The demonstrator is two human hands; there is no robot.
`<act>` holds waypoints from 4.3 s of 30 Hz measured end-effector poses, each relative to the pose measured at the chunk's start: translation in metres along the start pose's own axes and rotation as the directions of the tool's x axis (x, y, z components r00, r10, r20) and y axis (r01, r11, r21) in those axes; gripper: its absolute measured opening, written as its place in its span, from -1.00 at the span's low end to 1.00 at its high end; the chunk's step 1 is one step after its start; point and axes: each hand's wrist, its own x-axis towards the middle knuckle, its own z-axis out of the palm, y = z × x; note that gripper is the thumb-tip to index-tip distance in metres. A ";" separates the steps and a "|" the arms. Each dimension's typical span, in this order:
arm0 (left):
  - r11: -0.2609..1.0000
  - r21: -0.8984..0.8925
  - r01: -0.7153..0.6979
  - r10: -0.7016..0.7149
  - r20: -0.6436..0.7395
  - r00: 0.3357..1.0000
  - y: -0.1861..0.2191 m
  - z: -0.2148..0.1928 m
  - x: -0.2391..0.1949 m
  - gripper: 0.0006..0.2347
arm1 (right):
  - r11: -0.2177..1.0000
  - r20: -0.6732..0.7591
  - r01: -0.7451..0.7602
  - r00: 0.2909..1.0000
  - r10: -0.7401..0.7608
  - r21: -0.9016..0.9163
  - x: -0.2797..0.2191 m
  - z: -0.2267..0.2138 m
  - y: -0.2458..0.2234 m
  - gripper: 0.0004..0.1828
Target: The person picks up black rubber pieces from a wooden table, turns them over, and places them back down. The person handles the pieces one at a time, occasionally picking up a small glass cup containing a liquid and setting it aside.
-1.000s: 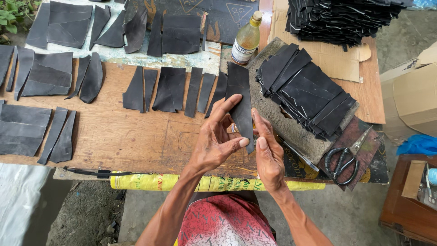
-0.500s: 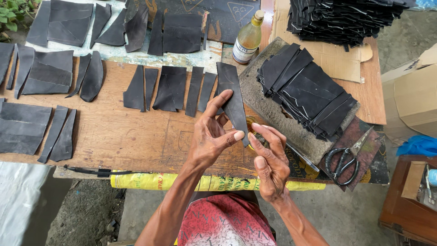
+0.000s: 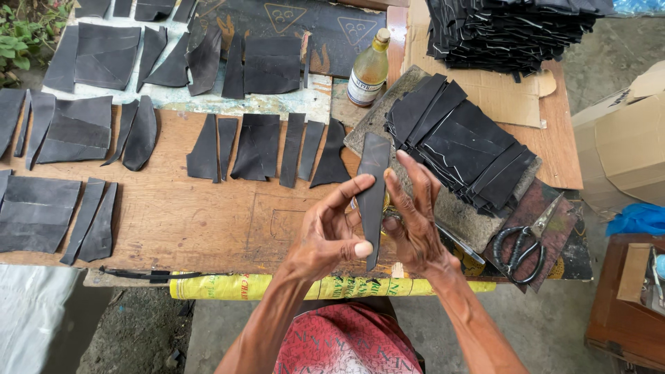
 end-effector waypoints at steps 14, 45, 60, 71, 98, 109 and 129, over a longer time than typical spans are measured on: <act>0.826 0.559 -0.079 0.158 -0.095 0.983 -0.004 -0.012 -0.001 -0.41 | 0.467 -0.002 -0.329 0.816 0.578 0.821 -0.008 0.000 -0.020 -0.28; 0.668 0.716 0.205 0.272 -0.491 0.828 0.120 -0.064 -0.002 -0.50 | 0.696 -0.070 -0.304 0.888 0.454 0.651 0.042 -0.003 -0.003 -0.03; 0.934 0.145 -0.327 0.302 -0.809 0.503 -0.025 -0.178 0.247 -0.46 | 0.739 -0.164 -0.412 0.806 0.568 0.533 -0.002 0.004 -0.032 -0.14; 0.913 0.174 -0.369 0.316 -0.873 0.371 -0.027 -0.216 0.270 -0.61 | 0.673 -0.095 -0.431 0.797 0.596 0.601 -0.014 0.017 -0.020 -0.19; 0.906 0.029 -0.422 0.226 -0.876 0.427 -0.017 -0.214 0.249 -0.67 | 0.672 -0.114 -0.412 0.797 0.593 0.615 -0.012 0.001 -0.030 -0.29; 0.878 0.423 -0.225 0.429 -0.485 0.762 0.005 -0.106 0.173 -0.80 | 0.754 -0.302 -0.490 0.710 0.636 0.437 0.005 -0.019 0.053 -0.47; -0.266 0.964 0.025 0.232 0.039 0.972 -0.052 -0.071 0.246 -0.41 | 0.850 -0.185 -0.481 0.874 0.449 -0.212 0.045 0.009 0.178 0.17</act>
